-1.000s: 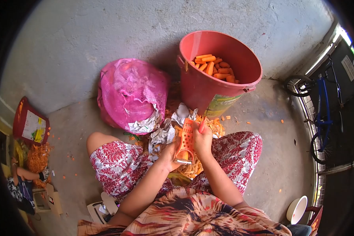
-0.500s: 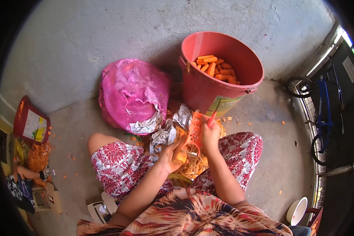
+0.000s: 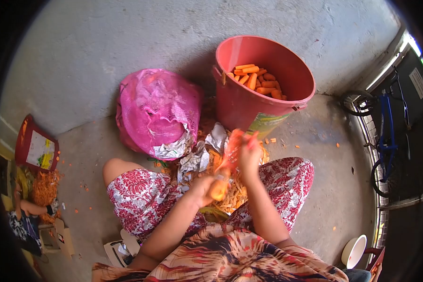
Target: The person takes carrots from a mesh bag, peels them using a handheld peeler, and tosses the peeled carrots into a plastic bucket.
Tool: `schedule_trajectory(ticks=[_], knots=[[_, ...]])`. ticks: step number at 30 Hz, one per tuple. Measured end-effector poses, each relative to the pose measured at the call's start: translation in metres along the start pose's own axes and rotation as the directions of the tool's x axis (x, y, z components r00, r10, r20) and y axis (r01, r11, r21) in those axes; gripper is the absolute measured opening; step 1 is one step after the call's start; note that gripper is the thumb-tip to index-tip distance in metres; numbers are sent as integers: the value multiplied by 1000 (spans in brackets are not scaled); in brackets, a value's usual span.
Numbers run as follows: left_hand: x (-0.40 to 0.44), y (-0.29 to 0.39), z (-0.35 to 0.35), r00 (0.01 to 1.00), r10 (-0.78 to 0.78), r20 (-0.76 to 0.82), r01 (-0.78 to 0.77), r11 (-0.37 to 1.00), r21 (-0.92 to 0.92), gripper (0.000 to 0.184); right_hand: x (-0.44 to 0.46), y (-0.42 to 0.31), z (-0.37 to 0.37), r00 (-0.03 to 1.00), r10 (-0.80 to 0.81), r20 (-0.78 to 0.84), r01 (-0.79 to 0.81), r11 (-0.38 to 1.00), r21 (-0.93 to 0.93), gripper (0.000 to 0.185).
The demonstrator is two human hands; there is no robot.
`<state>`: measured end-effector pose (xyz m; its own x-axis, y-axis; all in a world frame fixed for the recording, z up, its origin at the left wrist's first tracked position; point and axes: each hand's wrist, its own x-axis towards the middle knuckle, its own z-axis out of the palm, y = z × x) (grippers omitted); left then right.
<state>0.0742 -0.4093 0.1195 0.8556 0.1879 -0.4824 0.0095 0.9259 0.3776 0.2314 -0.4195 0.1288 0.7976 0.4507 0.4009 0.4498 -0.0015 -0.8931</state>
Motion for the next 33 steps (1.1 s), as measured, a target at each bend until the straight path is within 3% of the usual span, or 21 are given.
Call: schedule_trajectory(ticks=[1,2,4,5,7,9,12,15,16,20,23,25,26,27,30,31,33], knots=[[-8,-7,13,998,39,57,-36,998,-42,38,24,19,-9,996,77,39,-76,997,-22,15],[-20,-15,16,994,44,98,-40,999,-34,40,43,19,-16,993,113,-40,-119,971,-209,17],[-26,-13,17,991,55,123,-49,997,-58,41,69,37,-30,984,73,-160,-106,973,-207,19],[-26,-9,15,993,63,103,-53,994,-97,41,71,38,-33,965,216,-151,-205,975,85,20],[-24,-4,8,992,77,97,-64,990,-128,41,63,23,-32,977,200,-79,-188,972,139,18],[-15,1,2,982,72,172,-42,984,-173,39,41,-5,-29,946,316,76,-325,913,246,16],[-11,6,11,987,138,82,-122,977,-176,36,6,-51,-21,898,394,194,-433,870,235,23],[-2,5,24,974,171,-147,-192,970,-146,33,-14,-62,-18,923,323,208,-354,925,135,25],[0,3,21,971,202,-126,-218,967,-134,32,-17,-65,-19,951,246,184,-268,958,100,24],[-4,1,23,981,177,-85,-182,982,-56,32,-19,-54,-23,951,206,231,-197,978,-63,18],[-8,-3,13,994,95,-60,-92,995,43,35,-5,-10,-14,999,42,25,-44,997,68,16],[-15,-7,17,994,96,-59,-92,994,52,38,28,11,-25,986,-10,-164,-2,997,-71,17],[-24,-6,19,1000,21,-20,-20,996,91,40,46,14,-35,973,114,-202,-126,991,-45,16],[-25,-8,16,1000,-1,25,1,1000,15,39,56,11,-40,943,236,-236,-246,969,-14,15],[-15,-13,-2,989,-5,150,42,970,-239,35,54,-3,-43,964,230,-137,-202,961,189,15],[-15,-11,1,992,24,121,4,975,-221,34,46,-7,-40,982,172,-84,-161,979,123,15],[-14,-3,10,994,81,67,-68,981,-181,32,25,-33,-37,952,297,73,-305,938,163,15]])
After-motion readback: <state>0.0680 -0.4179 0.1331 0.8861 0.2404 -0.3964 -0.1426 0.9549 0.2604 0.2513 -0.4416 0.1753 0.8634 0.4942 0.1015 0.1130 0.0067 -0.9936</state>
